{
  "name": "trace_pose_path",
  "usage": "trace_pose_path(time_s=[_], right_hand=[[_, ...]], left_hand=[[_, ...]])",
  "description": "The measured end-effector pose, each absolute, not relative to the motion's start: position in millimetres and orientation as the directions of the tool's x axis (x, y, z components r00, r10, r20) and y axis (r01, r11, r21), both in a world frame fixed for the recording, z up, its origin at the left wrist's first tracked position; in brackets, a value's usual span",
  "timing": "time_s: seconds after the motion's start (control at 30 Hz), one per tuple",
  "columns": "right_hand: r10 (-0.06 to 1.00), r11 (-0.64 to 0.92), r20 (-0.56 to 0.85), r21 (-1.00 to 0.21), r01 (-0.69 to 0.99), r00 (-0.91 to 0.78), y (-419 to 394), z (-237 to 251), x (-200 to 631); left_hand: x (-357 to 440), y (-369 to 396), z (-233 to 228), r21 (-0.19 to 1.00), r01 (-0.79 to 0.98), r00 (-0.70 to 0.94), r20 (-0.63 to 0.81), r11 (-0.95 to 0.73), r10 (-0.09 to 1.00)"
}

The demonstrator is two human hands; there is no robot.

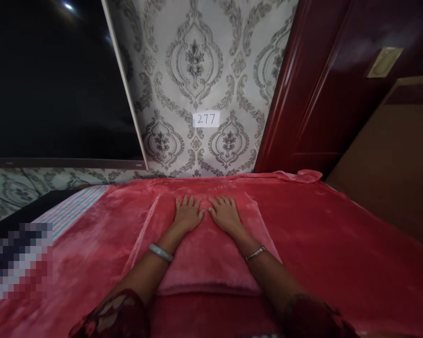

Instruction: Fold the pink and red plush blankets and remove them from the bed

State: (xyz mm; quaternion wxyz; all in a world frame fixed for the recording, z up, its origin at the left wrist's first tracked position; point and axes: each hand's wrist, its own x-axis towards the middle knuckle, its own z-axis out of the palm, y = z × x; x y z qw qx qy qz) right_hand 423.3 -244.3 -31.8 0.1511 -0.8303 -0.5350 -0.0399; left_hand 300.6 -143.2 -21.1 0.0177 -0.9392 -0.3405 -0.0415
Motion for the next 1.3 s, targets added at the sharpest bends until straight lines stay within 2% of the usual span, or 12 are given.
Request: trace_pose_path(time_s=[0.17,0.33,0.5,0.63,0.97,1.3], right_hand=[[0.877,-0.376,0.218,-0.243,0.894,0.428,-251.3,-6.8,435.0],[0.772,-0.511,0.27,-0.273,0.815,0.575,-271.9,14.1,464.6],[0.771,-0.568,0.195,-0.224,0.792,0.607,-284.7,-17.5,474.2],[0.774,-0.553,0.21,-0.235,0.799,0.597,-286.4,-39.3,473.9],[0.766,-0.548,0.219,-0.271,0.791,0.605,-288.1,-45.2,476.0],[0.761,-0.552,0.203,-0.294,0.78,0.616,-288.7,-45.1,476.9]], left_hand=[[293.6,-129.7,3.7,0.041,0.649,0.758,0.051,-0.76,0.65],[265.0,-103.3,29.1,0.046,0.736,0.668,0.106,-0.675,0.736],[241.8,-99.1,4.3,0.015,0.759,0.646,0.102,-0.65,0.756],[239.6,-97.1,-16.7,0.002,0.755,0.652,0.102,-0.656,0.751],[241.9,-95.6,-21.9,-0.043,0.745,0.666,0.103,-0.665,0.739],[240.7,-97.1,-17.6,0.01,0.755,0.652,0.09,-0.655,0.753]])
